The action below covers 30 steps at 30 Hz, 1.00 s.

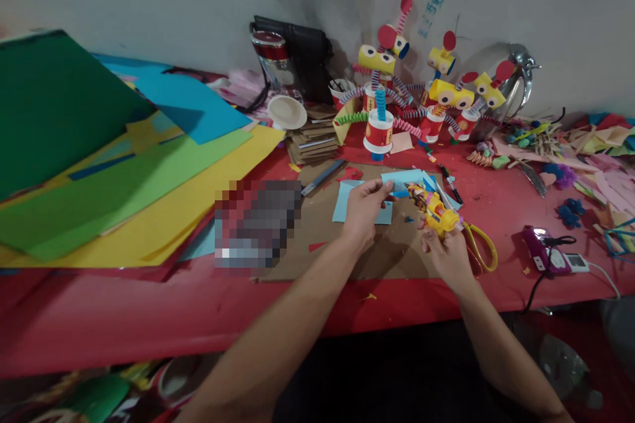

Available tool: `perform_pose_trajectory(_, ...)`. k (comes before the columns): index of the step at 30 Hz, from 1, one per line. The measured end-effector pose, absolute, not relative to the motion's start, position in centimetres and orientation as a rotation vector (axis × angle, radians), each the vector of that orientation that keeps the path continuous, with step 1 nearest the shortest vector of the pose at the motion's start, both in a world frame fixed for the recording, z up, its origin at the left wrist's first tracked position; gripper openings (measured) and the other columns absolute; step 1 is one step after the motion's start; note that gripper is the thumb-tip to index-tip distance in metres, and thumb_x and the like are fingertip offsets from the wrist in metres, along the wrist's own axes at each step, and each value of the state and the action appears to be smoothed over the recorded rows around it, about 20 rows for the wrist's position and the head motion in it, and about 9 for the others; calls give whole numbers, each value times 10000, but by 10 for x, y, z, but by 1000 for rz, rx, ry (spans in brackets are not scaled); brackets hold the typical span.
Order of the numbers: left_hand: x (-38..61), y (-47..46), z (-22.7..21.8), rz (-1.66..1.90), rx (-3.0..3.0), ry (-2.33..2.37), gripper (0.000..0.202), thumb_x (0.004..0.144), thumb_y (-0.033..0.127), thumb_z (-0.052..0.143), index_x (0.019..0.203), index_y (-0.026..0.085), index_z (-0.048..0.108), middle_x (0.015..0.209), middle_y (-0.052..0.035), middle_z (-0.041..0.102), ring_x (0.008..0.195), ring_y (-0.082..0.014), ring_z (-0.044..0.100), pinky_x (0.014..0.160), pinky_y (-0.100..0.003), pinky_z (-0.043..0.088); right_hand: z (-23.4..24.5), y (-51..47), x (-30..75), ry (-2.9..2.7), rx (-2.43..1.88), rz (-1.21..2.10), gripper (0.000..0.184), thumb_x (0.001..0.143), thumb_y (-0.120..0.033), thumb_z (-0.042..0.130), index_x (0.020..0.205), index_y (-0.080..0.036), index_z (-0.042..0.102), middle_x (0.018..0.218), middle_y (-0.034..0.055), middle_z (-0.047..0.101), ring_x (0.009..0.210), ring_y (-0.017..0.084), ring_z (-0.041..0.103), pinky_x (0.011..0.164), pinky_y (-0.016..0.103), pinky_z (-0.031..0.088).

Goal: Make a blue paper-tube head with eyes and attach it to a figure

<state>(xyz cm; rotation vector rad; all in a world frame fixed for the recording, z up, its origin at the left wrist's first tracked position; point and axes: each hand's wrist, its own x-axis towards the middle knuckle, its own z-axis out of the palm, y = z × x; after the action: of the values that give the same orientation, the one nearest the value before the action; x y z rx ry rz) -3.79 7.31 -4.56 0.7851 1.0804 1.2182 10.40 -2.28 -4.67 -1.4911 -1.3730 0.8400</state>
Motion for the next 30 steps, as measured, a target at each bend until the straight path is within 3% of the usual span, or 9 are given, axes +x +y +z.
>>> perform_pose_trajectory(9,-40,74,-50,1234,832,1079,221,675,334,786,578,189,651,550,29,586,535,-102,531,523,-225,313,-42,-23,109,-1494,-1533,681,345,896,-513,490,817,-198,605,572,-10,551,485,145,513,512,278,450)
perform_pose_trajectory(13,-43,76,-51,1302,879,1129,204,718,266,737,564,187,628,541,31,551,530,-94,425,539,-232,313,-30,-15,148,-1606,-1880,145,376,900,-519,473,929,-173,618,850,115,659,788,252,637,724,372,498)
perform_pose_trajectory(15,-45,76,-51,1329,895,1126,210,724,239,721,552,188,610,539,37,518,543,-97,404,548,-236,312,-24,-8,175,-1574,-2192,-11,367,901,-497,499,1026,-166,598,968,153,663,851,286,642,711,378,477)
perform_pose_trajectory(19,-46,78,-53,1333,888,1076,182,705,185,710,556,186,606,548,43,497,562,-98,413,562,-242,309,-20,9,220,-1584,-2594,-100,377,938,-375,483,1162,-79,550,1102,248,622,907,326,650,721,393,450)
perform_pose_trajectory(24,-46,80,-54,1414,833,1072,123,706,170,698,600,192,639,583,43,530,580,-97,438,592,-239,341,-27,16,236,-1590,-2704,-86,406,904,-302,537,1200,-25,560,1197,294,580,1021,364,618,816,428,444)
perform_pose_trajectory(27,-50,83,-51,1422,781,1060,116,709,192,699,610,194,639,615,29,571,601,-102,477,605,-239,374,-27,13,221,-1653,-2474,-283,338,882,-258,541,1149,-67,621,1253,265,578,1112,363,568,892,439,424)
perform_pose_trajectory(30,-57,87,-48,1418,736,1044,159,705,215,711,586,194,607,587,32,547,575,-95,477,581,-232,380,-23,13,187,-1834,-2148,-141,218,913,-231,488,897,-149,689,942,145,700,932,269,631,815,361,444)
